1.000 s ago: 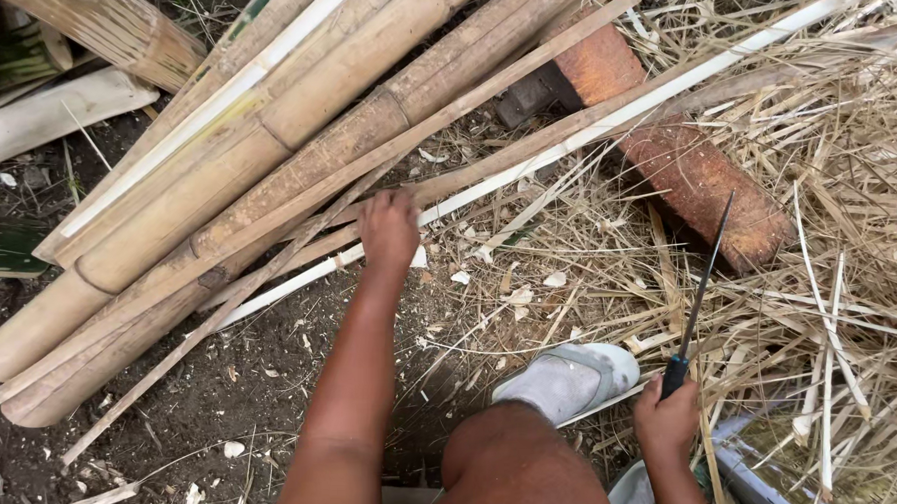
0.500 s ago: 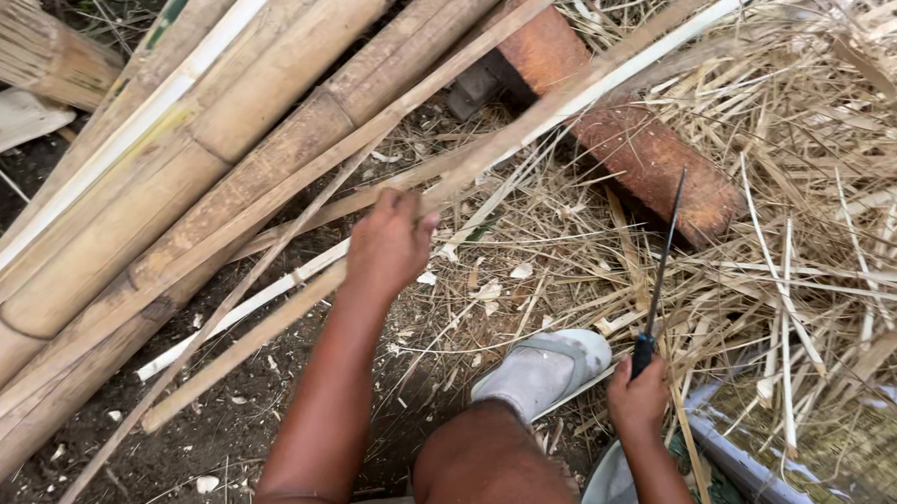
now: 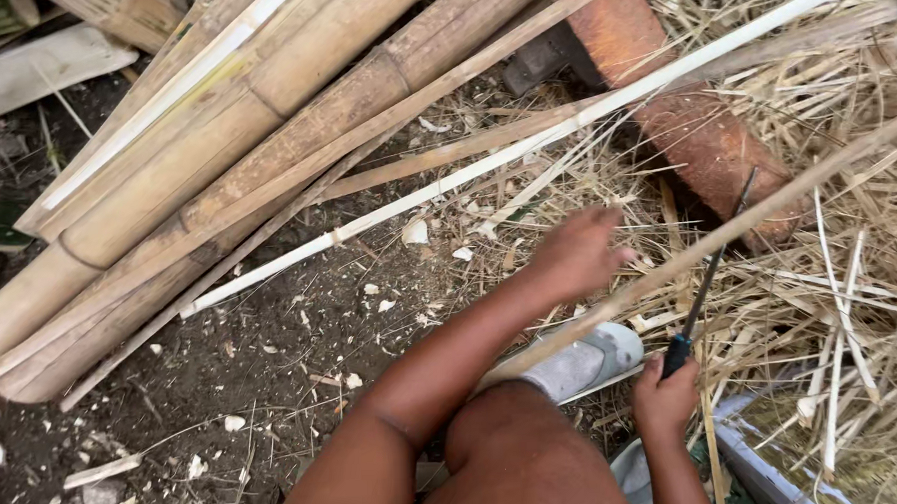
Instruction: The person uses a machete to split long bamboo poles into thin strips. They repeatedly position the bamboo on a brick and strike it with the machete to separate the material, then inspect the resulting strips.
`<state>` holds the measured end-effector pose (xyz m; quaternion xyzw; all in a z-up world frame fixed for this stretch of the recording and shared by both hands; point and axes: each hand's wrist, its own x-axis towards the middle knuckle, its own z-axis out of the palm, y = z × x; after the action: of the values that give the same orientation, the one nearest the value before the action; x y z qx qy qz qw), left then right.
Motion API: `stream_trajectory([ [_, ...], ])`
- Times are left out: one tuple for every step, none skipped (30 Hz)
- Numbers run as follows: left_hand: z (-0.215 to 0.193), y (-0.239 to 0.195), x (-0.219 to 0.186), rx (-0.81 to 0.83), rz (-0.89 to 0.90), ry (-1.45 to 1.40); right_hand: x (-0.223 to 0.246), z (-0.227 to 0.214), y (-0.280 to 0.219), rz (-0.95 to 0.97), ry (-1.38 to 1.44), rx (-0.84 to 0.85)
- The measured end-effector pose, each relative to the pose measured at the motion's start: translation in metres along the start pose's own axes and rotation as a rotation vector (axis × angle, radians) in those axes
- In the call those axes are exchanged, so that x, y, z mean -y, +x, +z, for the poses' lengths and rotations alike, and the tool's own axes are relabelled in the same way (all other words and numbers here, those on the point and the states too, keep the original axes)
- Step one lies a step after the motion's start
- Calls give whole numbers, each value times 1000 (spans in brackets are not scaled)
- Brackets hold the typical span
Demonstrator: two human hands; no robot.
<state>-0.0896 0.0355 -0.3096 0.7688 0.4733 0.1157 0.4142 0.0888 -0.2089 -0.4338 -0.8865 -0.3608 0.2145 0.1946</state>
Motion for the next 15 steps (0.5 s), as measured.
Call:
stream_trajectory([
  [-5,-3,23,-120,-29,44,-2,1,1,-6,20,-1],
  [-14,-9,47,-193,-85,123,-4,2,2,-13,41,-1],
  [-24,-19,68,-263,-145,202,-6,2,2,-29,56,-4],
  [-37,-25,86,-271,-259,267,-8,2,2,-45,71,-7],
  [-53,-29,102,-267,-356,348,-10,3,3,-62,85,-11],
  [-70,-31,116,-262,-453,430,-11,4,4,-60,77,-8],
  [-86,-31,128,-270,-471,511,-13,4,4,-55,67,-5],
  [-98,-29,138,-278,-490,592,-13,5,3,-51,57,-2],
  [-108,-25,146,-261,-502,609,-12,7,4,-35,65,3],
  [-117,-20,154,-244,-514,625,-11,8,5,-20,73,9],
  [-119,-18,161,-219,-521,639,-11,7,2,4,76,11],
  [-117,-17,168,-159,-537,640,-11,7,1,10,66,17],
  [-114,-15,174,-102,-548,641,-11,8,2,15,58,17],
  [-112,-12,180,-46,-559,643,-12,10,3,19,50,18],
  [-113,-12,188,-81,-528,614,-13,13,5,5,38,10],
])
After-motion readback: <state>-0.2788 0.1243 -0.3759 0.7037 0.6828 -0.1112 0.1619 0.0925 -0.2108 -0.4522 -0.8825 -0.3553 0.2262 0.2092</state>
